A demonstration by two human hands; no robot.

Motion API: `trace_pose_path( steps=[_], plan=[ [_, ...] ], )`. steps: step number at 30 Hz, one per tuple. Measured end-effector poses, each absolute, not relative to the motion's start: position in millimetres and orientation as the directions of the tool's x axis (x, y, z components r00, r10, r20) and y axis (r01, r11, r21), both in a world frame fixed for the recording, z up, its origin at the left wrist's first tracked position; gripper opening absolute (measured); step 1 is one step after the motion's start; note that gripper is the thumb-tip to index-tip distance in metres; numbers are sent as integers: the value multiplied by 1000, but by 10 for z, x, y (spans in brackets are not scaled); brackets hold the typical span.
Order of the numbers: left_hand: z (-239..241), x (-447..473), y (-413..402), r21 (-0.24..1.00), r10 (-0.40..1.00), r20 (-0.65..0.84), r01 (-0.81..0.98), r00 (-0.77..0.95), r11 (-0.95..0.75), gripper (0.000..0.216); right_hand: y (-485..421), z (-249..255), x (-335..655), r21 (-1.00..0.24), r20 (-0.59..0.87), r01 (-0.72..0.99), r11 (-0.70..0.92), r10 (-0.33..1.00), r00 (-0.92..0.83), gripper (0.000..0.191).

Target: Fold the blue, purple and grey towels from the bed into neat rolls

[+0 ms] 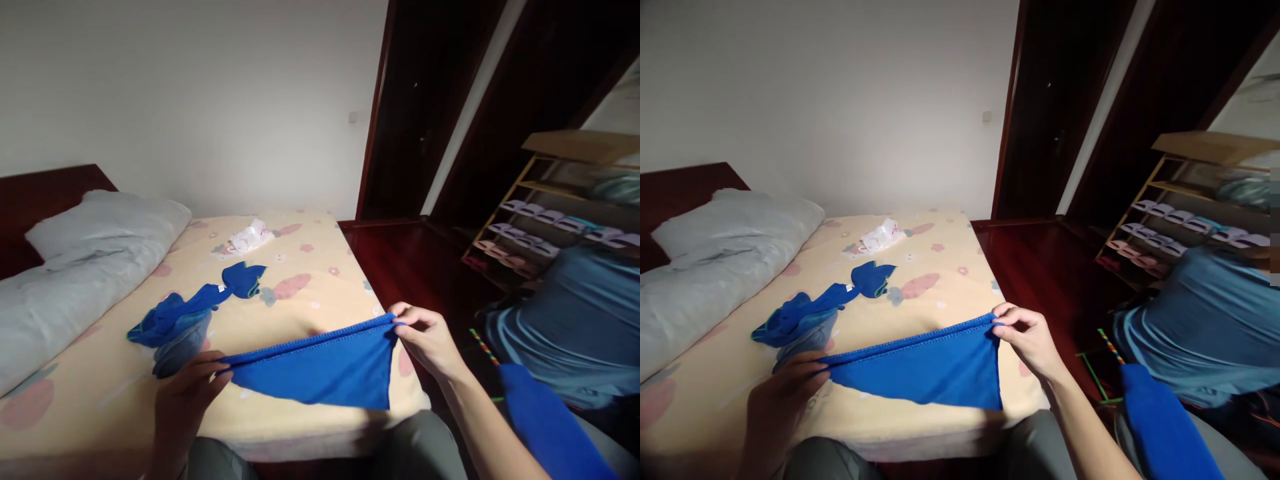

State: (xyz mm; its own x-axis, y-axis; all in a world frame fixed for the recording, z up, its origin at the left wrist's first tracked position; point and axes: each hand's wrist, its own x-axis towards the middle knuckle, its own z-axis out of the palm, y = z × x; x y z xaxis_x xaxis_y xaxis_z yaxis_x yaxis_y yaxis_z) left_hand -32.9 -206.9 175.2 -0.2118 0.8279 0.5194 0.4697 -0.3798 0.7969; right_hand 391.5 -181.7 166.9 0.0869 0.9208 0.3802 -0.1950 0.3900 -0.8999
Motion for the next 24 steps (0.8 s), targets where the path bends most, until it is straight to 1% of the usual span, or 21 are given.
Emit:
trace_pose_path(
  steps=[3,6,9,12,14,16,18,20,21,24],
  plan=[
    [1734,-294,-2103,862,879,436,371,-192,-346,24,-2147,1572,4013,-905,371,-168,392,918,140,14],
    [1652,-290,-2147,919,921,349,253,-174,-301,26,-2447,1451,4074,-911,339,-180,370,923,182,15],
    [1521,-267,-2032,942,945,281,234,-168,-239,28,-2543,1328,4100,-933,272,-175,313,936,224,18],
    [1336,-171,-1621,953,976,188,261,-105,-156,27,-2259,1158,4092,-957,213,-135,255,941,262,22],
    [1177,-53,-1187,957,991,129,266,-30,-116,26,-1839,981,4064,-973,173,-99,207,945,278,24],
    [996,103,-674,960,994,104,259,31,-108,28,-1283,747,4010,-986,121,-76,149,950,288,27],
    [798,276,-158,945,995,98,311,36,-104,30,-683,479,3931,-994,82,-47,102,945,316,33],
    [584,431,252,894,997,72,444,-15,-58,26,-167,212,3849,-996,11,91,-23,935,355,35],
    [470,489,378,867,997,57,498,-42,-28,24,15,87,3816,-990,-17,126,-69,926,378,35],
    [99,538,315,803,997,4,594,-79,44,22,109,-250,3792,-955,-92,221,-199,904,417,27]
  ],
)
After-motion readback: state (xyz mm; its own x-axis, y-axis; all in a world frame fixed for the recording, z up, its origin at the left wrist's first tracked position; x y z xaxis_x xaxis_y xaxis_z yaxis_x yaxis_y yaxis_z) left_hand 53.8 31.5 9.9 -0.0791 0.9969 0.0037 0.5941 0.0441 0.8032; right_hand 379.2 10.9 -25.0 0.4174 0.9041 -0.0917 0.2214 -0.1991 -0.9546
